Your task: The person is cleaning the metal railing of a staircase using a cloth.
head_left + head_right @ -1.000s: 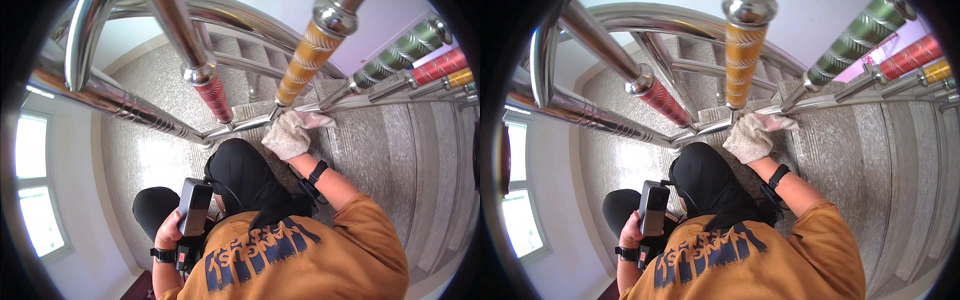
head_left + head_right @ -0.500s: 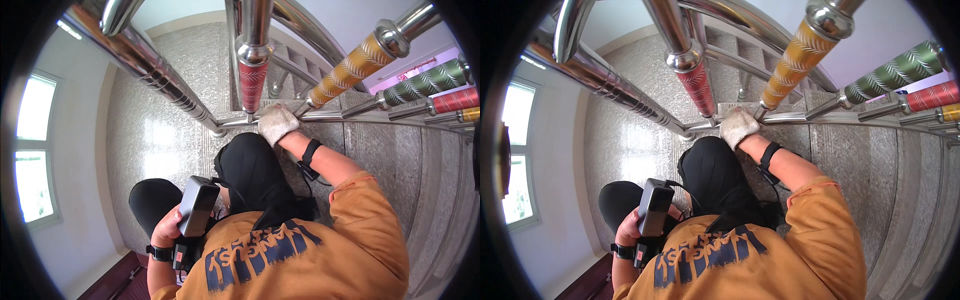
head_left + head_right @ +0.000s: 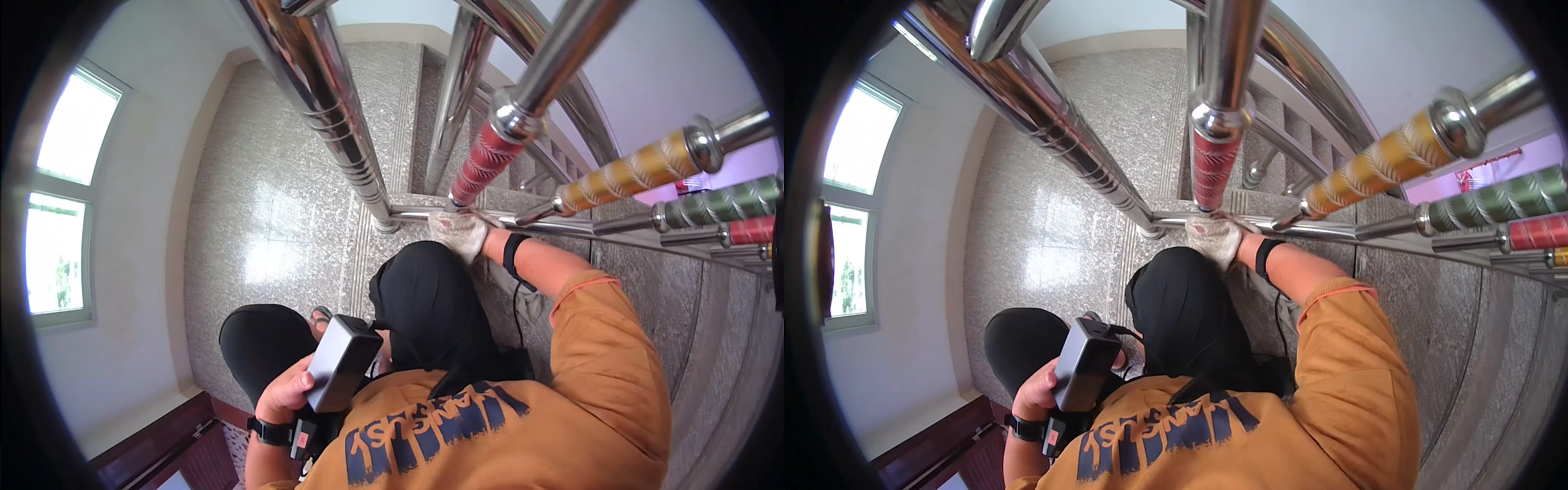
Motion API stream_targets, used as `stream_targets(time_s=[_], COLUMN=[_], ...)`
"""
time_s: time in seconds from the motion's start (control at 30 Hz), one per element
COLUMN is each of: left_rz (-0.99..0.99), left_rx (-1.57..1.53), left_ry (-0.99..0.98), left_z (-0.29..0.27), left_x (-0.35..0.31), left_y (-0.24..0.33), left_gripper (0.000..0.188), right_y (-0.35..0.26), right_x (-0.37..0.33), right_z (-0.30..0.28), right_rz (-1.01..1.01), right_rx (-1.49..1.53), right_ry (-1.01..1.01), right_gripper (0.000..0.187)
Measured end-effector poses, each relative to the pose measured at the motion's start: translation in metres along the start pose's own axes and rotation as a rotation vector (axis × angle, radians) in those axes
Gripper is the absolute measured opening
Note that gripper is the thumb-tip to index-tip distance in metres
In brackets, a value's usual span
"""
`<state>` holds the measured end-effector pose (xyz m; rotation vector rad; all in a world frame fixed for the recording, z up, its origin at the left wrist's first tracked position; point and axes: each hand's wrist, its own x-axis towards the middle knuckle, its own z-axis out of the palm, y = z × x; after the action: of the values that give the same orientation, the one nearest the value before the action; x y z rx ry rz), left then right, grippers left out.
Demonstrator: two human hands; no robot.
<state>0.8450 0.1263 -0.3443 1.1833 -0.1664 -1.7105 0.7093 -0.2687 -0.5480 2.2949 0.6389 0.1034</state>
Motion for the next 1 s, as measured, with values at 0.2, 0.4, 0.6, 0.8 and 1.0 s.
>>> stream_targets(time_s=[0.2, 0.4, 0.6, 0.8, 1.0], left_rz=[-0.023, -0.065, -0.063, -0.028, 0.028], left_rx=[-0.05, -0.076, -0.128, -0.067, -0.016], left_ry=[-0.046, -0.077, -0.05, -0.082, -0.096], left_z=[0.002, -0.002, -0.009, -0.008, -0.014], left_x=[0.002, -0.003, -0.01, -0.016, -0.021], left_y=[0.006, 0.01, 0.002, 0.0, -0.01], left_gripper=[0.096, 0.095, 0.093, 0.094, 0.095], right_y=[-0.007, 0.002, 0.006, -0.037, 0.076], right_x=[0.017, 0.102, 0.107, 0.1, 0.109], right_z=[-0.016, -0.012, 0.02, 0.076, -0.082], right_rz=[0.233, 0.654, 0.786, 0.887, 0.855], right_rx=[0.636, 0.738, 1.311, 1.158, 1.466], right_ry=[0.058, -0.45, -0.356, -0.112, -0.604], right_gripper=[0.023, 0.021, 0.033, 0.037, 0.053])
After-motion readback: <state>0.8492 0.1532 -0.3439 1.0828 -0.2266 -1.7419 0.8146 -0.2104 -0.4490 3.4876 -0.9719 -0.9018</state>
